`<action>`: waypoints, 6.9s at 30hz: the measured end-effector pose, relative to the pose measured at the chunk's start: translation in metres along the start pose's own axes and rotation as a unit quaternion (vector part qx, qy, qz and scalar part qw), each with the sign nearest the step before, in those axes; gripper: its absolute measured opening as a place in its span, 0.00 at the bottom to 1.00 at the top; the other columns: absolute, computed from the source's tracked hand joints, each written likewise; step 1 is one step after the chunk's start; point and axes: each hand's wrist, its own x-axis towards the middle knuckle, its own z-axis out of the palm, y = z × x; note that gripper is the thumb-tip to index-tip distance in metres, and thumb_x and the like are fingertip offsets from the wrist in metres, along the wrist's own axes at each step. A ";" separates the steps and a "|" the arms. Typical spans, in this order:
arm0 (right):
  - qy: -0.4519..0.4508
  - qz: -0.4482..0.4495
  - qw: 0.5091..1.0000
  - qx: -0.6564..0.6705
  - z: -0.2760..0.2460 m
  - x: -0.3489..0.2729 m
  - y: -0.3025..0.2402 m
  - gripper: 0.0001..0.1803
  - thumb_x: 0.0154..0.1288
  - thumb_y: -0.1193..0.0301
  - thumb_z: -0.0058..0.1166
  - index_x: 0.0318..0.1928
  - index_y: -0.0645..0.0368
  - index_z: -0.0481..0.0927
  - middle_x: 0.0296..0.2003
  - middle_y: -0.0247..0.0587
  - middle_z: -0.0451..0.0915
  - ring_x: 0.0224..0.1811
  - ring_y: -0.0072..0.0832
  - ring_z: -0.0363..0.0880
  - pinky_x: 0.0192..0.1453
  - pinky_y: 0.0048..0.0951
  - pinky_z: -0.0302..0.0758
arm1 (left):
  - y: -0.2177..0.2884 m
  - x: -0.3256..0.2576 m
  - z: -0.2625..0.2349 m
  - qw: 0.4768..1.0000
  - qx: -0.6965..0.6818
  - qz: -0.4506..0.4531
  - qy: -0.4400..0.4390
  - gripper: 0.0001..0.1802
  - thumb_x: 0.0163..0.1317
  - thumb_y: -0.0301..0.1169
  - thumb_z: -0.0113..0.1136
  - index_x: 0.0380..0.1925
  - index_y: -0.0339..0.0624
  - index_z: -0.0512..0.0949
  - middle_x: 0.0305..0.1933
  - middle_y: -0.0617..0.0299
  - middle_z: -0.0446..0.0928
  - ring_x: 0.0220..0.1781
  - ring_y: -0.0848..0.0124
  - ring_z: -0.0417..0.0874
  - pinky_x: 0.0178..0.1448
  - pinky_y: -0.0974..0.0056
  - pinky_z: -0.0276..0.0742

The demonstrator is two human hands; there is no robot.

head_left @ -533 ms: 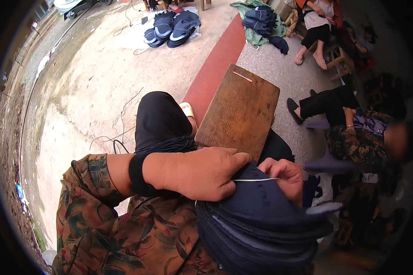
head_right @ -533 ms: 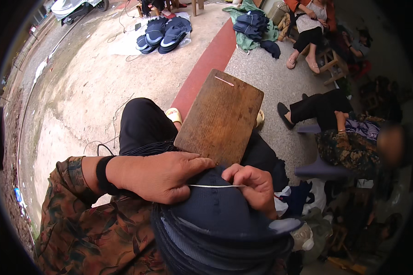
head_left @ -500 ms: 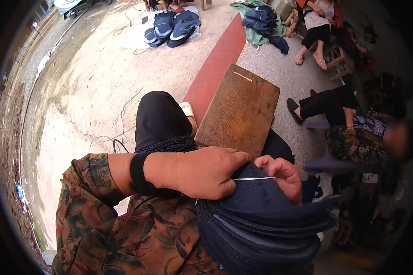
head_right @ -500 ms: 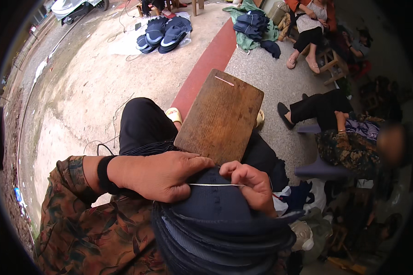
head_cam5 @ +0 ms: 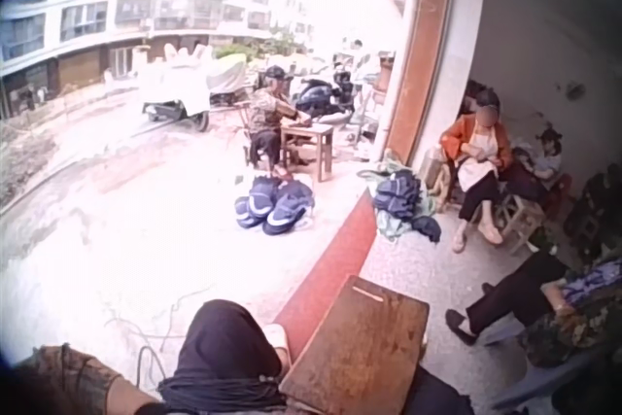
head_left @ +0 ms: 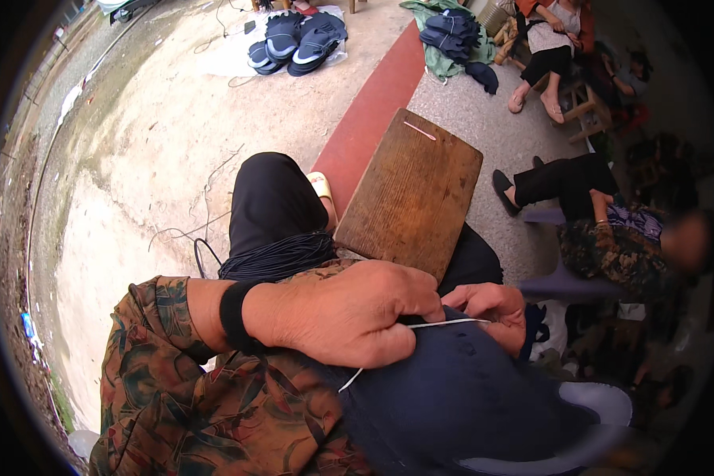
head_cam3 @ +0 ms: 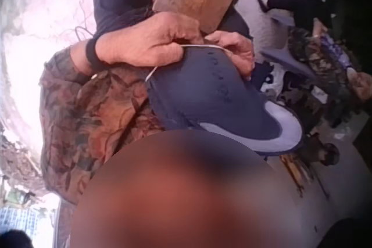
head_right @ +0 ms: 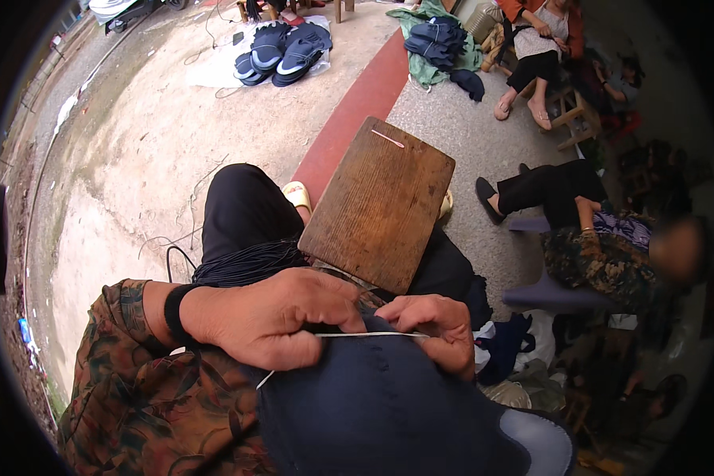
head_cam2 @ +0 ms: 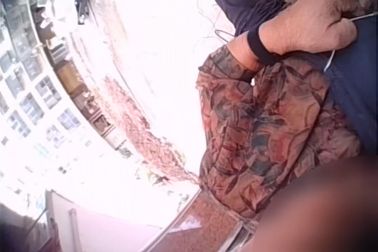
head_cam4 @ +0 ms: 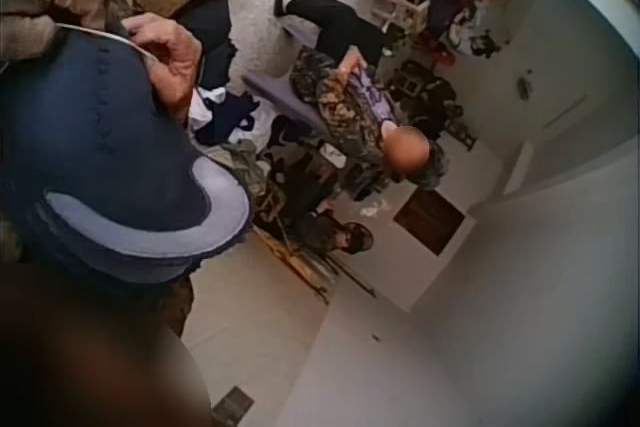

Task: Hand stitching the upper part of a shoe while seated.

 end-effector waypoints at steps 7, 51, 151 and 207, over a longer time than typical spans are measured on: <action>-0.032 -0.096 0.990 0.093 0.008 0.000 0.022 0.23 0.68 0.57 0.47 0.52 0.63 0.65 0.53 0.57 0.69 0.56 0.39 0.70 0.62 0.39 0.64 | -0.001 -0.009 0.007 0.969 0.244 0.036 0.002 0.48 0.59 0.62 0.52 0.60 0.25 0.61 0.67 0.36 0.55 0.65 0.45 0.63 0.66 0.48 0.60; 0.492 -0.234 0.705 0.455 -0.034 -0.156 0.159 0.36 0.50 0.71 0.62 0.62 0.61 0.67 0.52 0.42 0.76 0.54 0.33 0.75 0.63 0.37 0.70 | -0.081 0.149 0.086 0.942 -0.197 -0.272 0.014 0.56 0.45 0.51 0.74 0.68 0.36 0.55 0.65 0.50 0.68 0.63 0.61 0.72 0.63 0.60 0.70; 0.510 0.254 0.504 -0.649 -0.322 -0.187 0.330 0.05 0.48 0.79 0.50 0.24 0.56 0.69 0.21 0.46 0.75 0.24 0.45 0.75 0.32 0.43 0.70 | -0.236 0.102 0.041 0.913 0.396 -0.094 -0.019 0.14 0.38 0.16 0.60 0.27 0.41 0.72 0.18 0.60 0.66 0.16 0.61 0.69 0.21 0.60 0.62; 0.887 -0.008 0.216 -0.407 -0.208 -0.486 0.185 0.01 0.59 0.79 0.50 0.33 0.63 0.75 0.29 0.41 0.76 0.32 0.33 0.75 0.40 0.33 0.72 | -0.246 0.094 0.057 0.851 0.509 -0.114 0.052 0.05 0.62 0.28 0.53 0.28 0.42 0.71 0.26 0.49 0.72 0.28 0.47 0.76 0.31 0.51 0.70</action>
